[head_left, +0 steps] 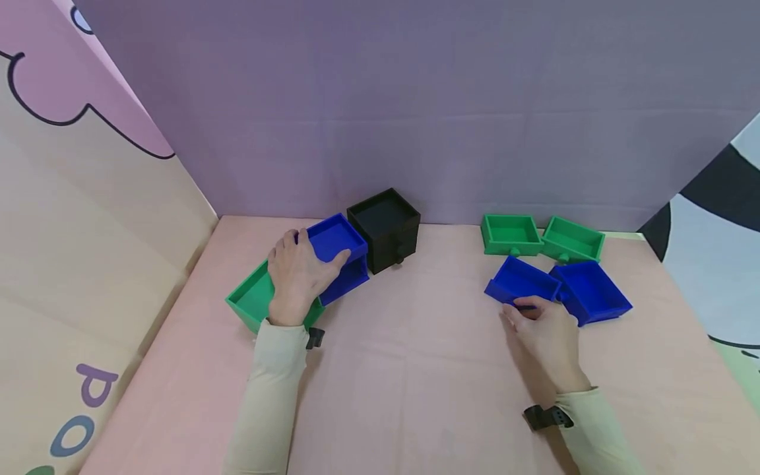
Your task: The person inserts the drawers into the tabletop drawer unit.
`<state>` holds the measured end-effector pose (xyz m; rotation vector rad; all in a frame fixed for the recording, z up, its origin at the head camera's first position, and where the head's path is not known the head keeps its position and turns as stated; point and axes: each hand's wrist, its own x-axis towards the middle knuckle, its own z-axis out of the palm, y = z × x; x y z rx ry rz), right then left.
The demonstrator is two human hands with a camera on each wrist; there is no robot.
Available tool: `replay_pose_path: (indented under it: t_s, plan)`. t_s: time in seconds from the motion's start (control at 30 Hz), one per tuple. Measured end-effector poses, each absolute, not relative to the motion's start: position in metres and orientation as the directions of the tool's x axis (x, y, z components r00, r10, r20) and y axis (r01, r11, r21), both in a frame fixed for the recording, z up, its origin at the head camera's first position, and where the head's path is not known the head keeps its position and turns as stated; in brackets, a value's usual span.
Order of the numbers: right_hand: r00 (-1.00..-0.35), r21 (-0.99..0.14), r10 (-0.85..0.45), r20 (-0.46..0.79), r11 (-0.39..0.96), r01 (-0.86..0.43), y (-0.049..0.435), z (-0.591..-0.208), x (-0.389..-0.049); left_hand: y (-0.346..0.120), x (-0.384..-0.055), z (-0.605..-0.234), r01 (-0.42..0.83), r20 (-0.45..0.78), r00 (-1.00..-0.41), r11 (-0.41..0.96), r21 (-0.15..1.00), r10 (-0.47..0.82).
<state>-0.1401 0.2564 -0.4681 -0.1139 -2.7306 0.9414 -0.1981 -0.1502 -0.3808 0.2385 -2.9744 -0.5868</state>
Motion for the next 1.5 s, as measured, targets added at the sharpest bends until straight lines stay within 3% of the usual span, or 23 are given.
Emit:
replay_pose_path:
  t_s: [0.37, 0.87, 1.13, 1.5]
  plan:
    - [-0.94, -0.592, 0.189, 0.284, 0.806, -0.017, 0.264, -0.47, -0.144, -0.142, -0.201, -0.383, -0.155, 0.121, -0.968, 0.901, 0.406, -0.221]
    - [-0.972, -0.643, 0.214, 0.096, 0.759, 0.104, 0.276, -0.466, -0.148, -0.153, -0.197, -0.376, -0.055, 0.033, -0.997, 0.945, 0.323, -0.07]
    - [-0.975, -0.734, 0.216, -0.047, 0.655, 0.18, 0.279, -0.47, -0.153, -0.158, -0.193, -0.374, -0.062, -0.005, -0.998, 0.951, 0.302, -0.063]
    - [-0.977, -0.776, 0.213, -0.017, 0.614, 0.147, 0.278, -0.466, -0.15, -0.157, -0.194, -0.375, -0.049, -0.003, -0.999, 0.955, 0.293, -0.051]
